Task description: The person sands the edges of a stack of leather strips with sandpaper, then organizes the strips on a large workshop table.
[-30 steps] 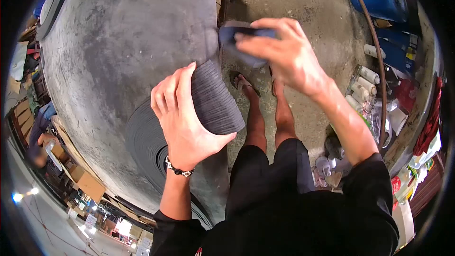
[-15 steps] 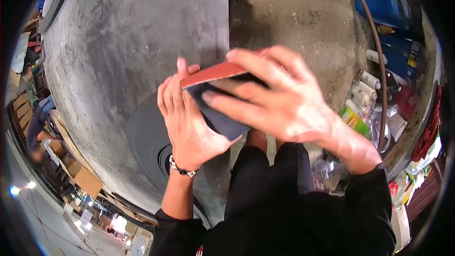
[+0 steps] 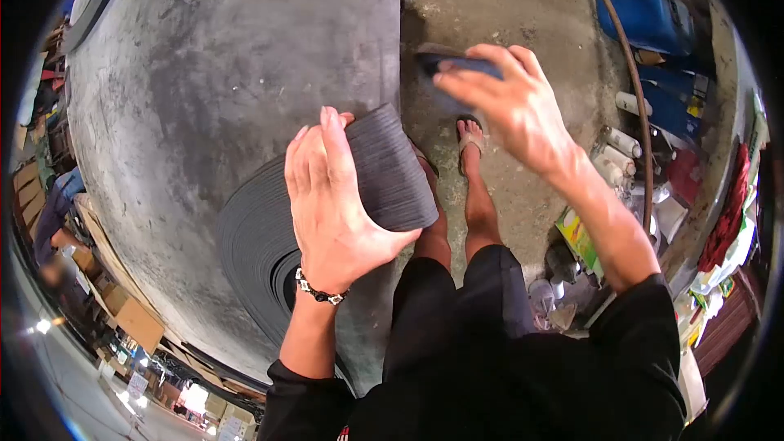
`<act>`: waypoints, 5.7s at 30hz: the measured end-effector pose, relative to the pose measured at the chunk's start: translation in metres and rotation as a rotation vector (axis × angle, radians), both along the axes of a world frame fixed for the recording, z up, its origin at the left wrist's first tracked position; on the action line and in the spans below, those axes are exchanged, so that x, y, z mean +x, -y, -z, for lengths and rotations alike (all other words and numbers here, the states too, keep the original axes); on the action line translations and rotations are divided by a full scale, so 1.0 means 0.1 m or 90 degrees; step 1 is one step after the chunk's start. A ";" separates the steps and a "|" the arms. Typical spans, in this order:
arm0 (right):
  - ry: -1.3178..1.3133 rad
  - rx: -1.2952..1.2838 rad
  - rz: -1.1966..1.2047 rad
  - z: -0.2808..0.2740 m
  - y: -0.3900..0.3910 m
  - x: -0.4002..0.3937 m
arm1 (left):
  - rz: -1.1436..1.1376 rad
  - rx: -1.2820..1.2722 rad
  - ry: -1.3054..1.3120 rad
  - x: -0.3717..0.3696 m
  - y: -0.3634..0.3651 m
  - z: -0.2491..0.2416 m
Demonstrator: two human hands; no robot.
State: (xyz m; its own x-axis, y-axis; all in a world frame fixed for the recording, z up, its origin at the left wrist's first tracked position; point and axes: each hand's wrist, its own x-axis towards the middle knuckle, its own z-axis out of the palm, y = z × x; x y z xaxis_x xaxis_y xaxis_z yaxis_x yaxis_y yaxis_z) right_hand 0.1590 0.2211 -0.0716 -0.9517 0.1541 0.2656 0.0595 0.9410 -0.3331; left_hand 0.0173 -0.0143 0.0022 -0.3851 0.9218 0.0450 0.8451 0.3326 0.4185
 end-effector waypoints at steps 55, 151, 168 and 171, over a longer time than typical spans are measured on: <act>0.521 -0.305 0.620 0.44 0.69 3.87 | -0.113 0.594 0.545 -0.92 1.55 -1.65; 0.001 -0.433 0.073 -0.75 -0.55 -1.83 | -0.330 -0.065 0.002 -0.64 -0.42 0.01; -0.014 -0.432 0.047 -0.71 0.50 -1.13 | -0.272 -0.101 -0.082 -0.69 -0.35 0.09; 0.077 -0.522 -0.009 -0.79 0.02 -1.27 | -0.285 -0.083 -0.028 -0.71 -0.39 -0.03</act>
State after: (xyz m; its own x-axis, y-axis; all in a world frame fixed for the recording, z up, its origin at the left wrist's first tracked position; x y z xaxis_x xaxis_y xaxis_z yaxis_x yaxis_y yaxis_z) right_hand 0.0321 0.2195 0.0077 -0.9697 0.2424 -0.0308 0.1297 0.4037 -0.9056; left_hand -0.0534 0.0249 0.0049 -0.7465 0.6645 -0.0353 0.6223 0.7159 0.3166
